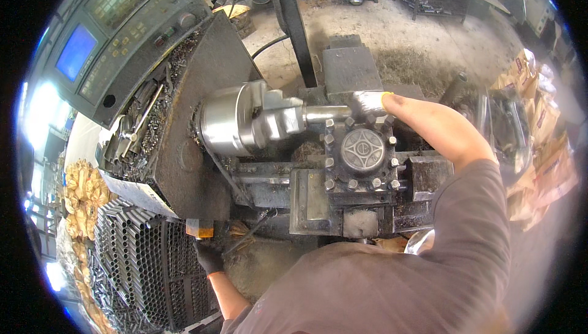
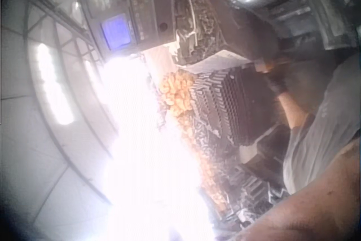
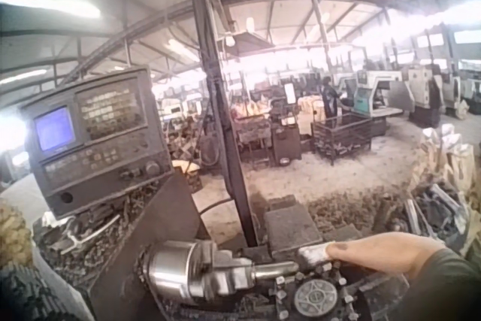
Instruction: The person operates a metal turning machine in a workshop. They repeatedly load metal tubes into the machine's chuck, secure them, and remove processed tubes, placing them into a white sack. The person also moves the sack among other sacks on the floor.
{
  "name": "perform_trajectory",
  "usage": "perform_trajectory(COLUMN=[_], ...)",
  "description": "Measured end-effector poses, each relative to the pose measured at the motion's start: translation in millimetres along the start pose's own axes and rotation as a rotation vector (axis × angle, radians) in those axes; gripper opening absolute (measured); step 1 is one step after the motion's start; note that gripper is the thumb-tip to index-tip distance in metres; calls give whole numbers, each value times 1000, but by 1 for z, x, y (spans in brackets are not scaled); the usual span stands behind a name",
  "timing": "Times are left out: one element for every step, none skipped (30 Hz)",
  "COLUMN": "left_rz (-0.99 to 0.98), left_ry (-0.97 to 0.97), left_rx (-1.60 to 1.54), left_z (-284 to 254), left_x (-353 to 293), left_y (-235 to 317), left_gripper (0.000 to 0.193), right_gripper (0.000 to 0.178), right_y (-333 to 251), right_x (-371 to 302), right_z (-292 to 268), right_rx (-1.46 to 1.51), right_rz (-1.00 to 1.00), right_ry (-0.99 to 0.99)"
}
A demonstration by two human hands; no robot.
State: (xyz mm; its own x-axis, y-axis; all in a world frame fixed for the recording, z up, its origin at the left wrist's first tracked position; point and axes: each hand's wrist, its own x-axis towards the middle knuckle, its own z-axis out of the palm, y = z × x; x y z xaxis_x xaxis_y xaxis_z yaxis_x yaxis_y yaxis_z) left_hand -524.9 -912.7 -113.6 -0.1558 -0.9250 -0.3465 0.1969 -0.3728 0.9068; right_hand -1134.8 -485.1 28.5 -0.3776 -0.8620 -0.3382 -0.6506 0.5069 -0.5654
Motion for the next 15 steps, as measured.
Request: perform_trajectory(left_rz=[19,-60,-148,-189,-196,-159,-159,-215,-305,-362,-378,-361,-354,-256,-172], left_ry=[-80,-34,-75,-60,-181,-245,-272,-329,-353,-361,-320,-266,-291,-171,-137], left_rx=[20,-33,-55,-66,-29,21,91,-1,-78,-143,-133,-111,-121,-87,-25], left_z=[2,2,-1,-4,-10,-15,-21,-27,-31,-33,-34,-31,-29,-22,-16], left_x=[0,2,6,11,17,23,29,33,35,36,36,35,32,30,28], left_y=[3,5,8,9,13,14,16,17,18,17,15,12,10,6,4], left_gripper=[52,51,51,51,49,48,46,45,44,43,36,29,23,31,29], right_gripper=[23,22,23,24,25,26,26,27,28,34,42,50,64,78,93], right_y=[2,1,-3,-9,-19,-28,-40,-52,-63,-74,-84,-92,-99,-106,-114], right_x=[6,11,17,21,28,29,35,40,47,52,59,63,65,67,66], right_z=[3,3,4,2,1,-3,-5,-8,-10,-11,-10,-10,-8,-6,-5], right_rx=[-26,-1,17,33,19,-70,-110,-151,-193,-75,43,272,336,332,225], right_rz=[97,233,166,98,66,127,132,136,141,123,102,173,150,145,150], right_ry=[-28,-143,-115,-86,-49,-88,-123,-159,-194,-162,-134,-138,-123,-72,-25])
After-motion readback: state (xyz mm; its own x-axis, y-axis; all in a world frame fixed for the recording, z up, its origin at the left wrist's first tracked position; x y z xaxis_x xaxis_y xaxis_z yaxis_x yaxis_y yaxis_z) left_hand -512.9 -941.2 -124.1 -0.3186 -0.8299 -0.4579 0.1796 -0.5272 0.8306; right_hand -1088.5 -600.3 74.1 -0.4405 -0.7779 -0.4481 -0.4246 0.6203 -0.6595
